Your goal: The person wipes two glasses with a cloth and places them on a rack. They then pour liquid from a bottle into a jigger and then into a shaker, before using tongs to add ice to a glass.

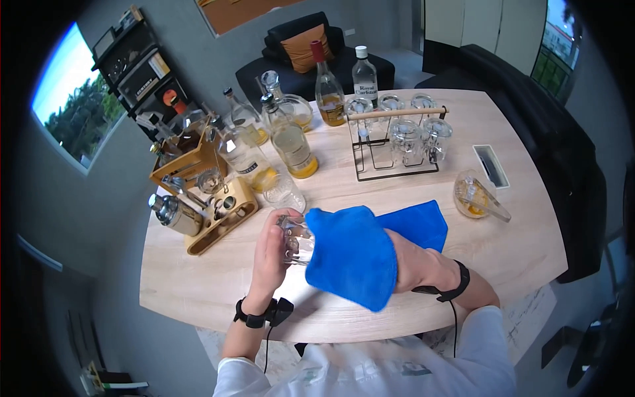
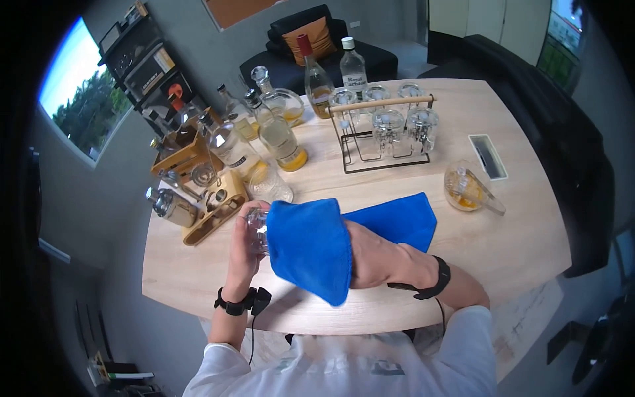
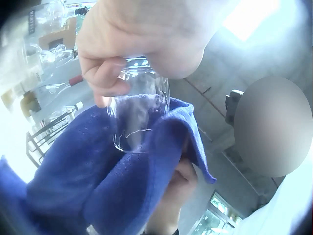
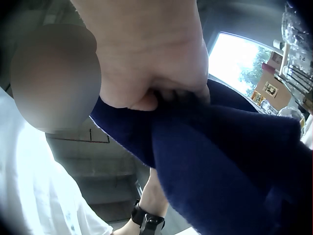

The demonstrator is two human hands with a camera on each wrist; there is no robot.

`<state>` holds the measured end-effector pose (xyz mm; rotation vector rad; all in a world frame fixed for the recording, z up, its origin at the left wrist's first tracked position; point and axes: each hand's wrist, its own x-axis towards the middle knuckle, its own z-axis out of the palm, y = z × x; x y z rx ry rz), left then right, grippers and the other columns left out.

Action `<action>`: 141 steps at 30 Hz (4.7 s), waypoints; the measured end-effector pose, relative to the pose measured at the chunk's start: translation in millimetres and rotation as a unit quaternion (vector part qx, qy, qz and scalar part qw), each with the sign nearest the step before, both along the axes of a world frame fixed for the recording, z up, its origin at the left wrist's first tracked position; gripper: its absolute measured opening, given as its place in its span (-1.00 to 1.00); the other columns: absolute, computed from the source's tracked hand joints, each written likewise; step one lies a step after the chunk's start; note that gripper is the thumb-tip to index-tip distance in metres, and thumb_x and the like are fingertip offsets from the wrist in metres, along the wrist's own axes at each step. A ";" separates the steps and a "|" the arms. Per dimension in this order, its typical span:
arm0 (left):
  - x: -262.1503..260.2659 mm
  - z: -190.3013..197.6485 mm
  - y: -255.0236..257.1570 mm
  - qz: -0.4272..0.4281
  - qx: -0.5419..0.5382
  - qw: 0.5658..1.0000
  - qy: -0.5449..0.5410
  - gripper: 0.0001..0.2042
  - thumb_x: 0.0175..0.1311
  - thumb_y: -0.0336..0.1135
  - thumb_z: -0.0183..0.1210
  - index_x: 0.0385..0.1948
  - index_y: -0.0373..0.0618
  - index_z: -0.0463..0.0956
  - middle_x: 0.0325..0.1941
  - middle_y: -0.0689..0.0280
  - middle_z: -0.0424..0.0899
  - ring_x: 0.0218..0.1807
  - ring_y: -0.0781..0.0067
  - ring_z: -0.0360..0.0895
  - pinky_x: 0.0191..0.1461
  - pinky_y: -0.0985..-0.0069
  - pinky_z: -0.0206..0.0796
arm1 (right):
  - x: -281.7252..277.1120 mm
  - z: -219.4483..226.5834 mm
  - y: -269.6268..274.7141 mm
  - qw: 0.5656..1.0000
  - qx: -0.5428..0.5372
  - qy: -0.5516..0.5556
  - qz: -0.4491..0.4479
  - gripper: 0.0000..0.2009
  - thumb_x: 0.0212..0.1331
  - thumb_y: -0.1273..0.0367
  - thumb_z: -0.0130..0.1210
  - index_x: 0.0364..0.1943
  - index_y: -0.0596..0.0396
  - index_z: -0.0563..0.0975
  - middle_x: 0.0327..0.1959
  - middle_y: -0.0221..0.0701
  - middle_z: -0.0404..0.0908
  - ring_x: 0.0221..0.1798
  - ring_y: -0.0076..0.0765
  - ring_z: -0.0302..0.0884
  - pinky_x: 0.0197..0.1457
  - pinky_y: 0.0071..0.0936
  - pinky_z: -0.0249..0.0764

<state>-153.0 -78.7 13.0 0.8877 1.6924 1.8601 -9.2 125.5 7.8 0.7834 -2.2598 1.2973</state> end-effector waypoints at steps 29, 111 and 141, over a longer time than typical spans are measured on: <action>7.3 20.6 -3.5 -0.032 0.056 0.787 0.613 -0.32 0.11 0.21 0.13 0.00 -0.33 0.54 -0.25 0.05 0.59 -0.39 0.21 0.62 -0.45 0.42 0.49 | -7.2 -54.6 -10.7 0.972 -0.149 -0.183 -0.004 -0.52 0.08 0.38 0.26 0.11 0.14 0.41 0.04 -0.20 0.51 0.13 -0.16 0.47 0.23 -0.25 0.38; 7.4 20.1 -7.8 -0.077 0.074 0.786 0.609 -0.36 -0.01 0.26 0.29 -0.13 -0.21 0.63 -0.02 0.01 0.40 -0.27 0.28 0.55 -0.33 0.46 0.47 | -2.6 -4.8 -24.2 0.784 -0.453 -0.394 0.158 -0.67 0.38 0.28 0.04 0.14 0.12 0.43 -0.04 -0.46 0.55 -0.02 -0.60 0.48 0.04 -0.48 0.51; 40.1 8.0 7.2 0.019 -0.003 0.953 0.303 -0.23 0.23 0.36 0.03 0.14 -0.26 0.30 -0.15 0.11 0.55 -0.29 0.35 0.52 -0.23 0.50 0.36 | 0.3 -5.2 -13.9 0.982 0.070 0.016 -0.173 -0.56 0.01 0.27 0.29 -0.02 0.16 0.52 -0.05 -0.13 0.57 -0.02 -0.02 0.55 -0.01 -0.22 0.51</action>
